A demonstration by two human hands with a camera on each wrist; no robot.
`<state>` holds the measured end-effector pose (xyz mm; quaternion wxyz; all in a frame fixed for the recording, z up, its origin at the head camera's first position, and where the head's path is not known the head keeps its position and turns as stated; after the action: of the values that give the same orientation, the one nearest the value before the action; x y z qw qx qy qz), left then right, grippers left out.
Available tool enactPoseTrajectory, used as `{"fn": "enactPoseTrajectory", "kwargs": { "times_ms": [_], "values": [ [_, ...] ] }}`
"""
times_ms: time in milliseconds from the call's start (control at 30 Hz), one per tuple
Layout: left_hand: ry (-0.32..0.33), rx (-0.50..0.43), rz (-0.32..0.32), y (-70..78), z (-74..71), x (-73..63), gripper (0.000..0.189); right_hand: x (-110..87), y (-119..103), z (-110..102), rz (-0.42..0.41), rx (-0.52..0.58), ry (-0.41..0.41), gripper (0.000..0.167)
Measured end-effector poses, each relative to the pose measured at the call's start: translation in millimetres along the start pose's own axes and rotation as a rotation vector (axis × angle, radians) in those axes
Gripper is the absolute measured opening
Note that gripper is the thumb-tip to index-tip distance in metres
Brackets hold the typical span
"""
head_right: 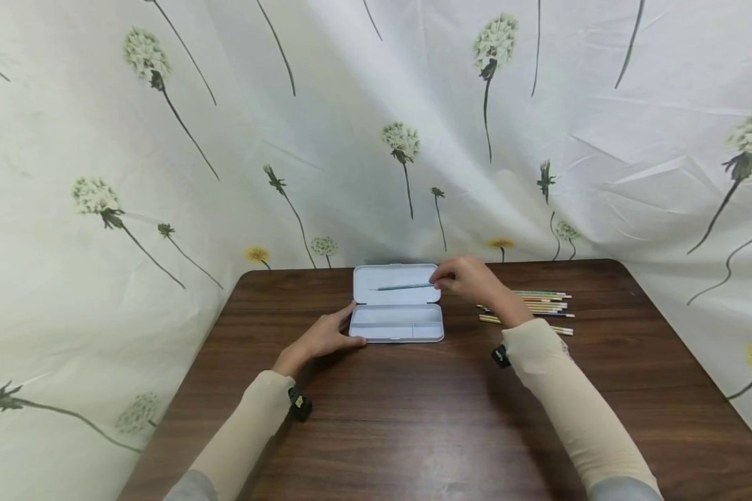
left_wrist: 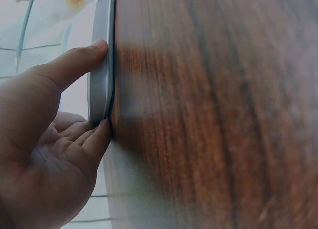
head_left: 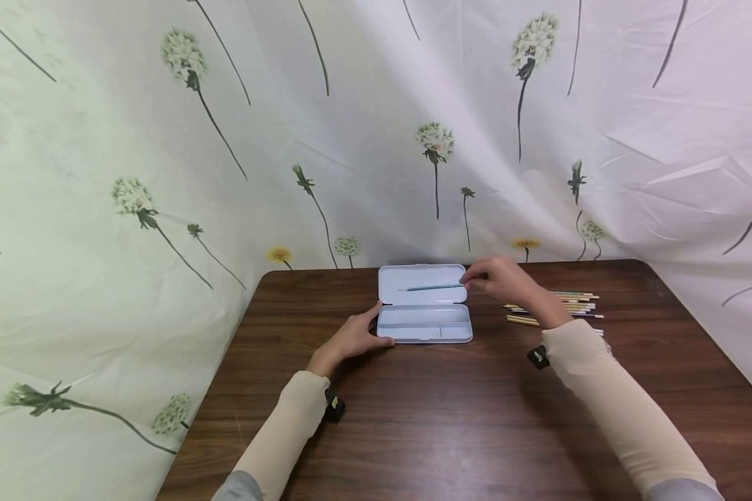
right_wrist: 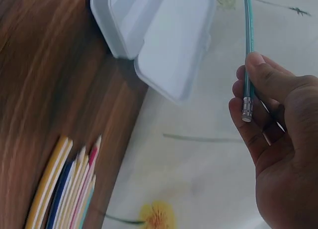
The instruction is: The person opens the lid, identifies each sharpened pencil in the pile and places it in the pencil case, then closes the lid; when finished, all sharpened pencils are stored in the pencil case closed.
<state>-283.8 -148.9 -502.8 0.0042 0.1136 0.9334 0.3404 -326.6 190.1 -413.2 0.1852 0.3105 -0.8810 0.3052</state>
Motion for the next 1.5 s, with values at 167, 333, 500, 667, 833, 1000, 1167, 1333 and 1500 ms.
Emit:
{"fn": "enactPoseTrajectory", "kwargs": {
  "times_ms": [167, 333, 500, 667, 833, 1000, 1167, 1333, 1500],
  "values": [
    [-0.007, -0.006, 0.003, -0.4, 0.1, -0.2, 0.099, 5.6, -4, 22, -0.030, 0.033, -0.013, 0.012],
    [-0.005, -0.011, 0.008, 1.2, -0.6, -1.1, 0.099, 6.9, -4, 42, -0.013, 0.044, -0.026, 0.012],
    [0.000, -0.003, 0.009, 1.2, -0.1, -1.2, 0.099, 5.8, -3, 60, 0.006, 0.010, -0.055, 0.011],
    [0.002, -0.004, 0.007, 1.6, 0.5, -1.4, 0.097, 1.2, 2, 73, 0.064, -0.010, -0.096, 0.012],
    [0.009, -0.011, 0.010, 2.8, 0.0, -2.4, 0.097, -4.5, 8, 83, 0.081, -0.038, -0.136, 0.010],
    [0.009, -0.030, 0.007, 1.7, 0.3, -2.6, 0.098, -9.8, 10, 89, 0.103, -0.077, -0.186, 0.008],
    [0.013, -0.051, 0.010, -1.2, 1.0, -2.2, 0.099, -11.3, 6, 91, 0.072, -0.106, -0.223, 0.009],
    [0.015, -0.048, 0.016, -2.4, 1.5, -1.4, 0.099, -11.0, 2, 90, 0.064, -0.111, -0.233, 0.012],
    [0.012, -0.031, 0.008, -2.0, 1.5, -1.7, 0.098, -12.7, 1, 90, 0.070, -0.097, -0.245, 0.016]
  ]
}}
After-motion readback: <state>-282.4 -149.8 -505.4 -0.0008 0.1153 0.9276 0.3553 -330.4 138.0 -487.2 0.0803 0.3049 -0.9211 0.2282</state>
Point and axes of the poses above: each hand's wrist, its own x-axis towards the middle knuckle, its own z-axis out of the palm, y = z × x, the point moved 2 cm from there along x, towards the middle knuckle, and after that the axes turned 14 degrees about y, right-handed, at the moved point
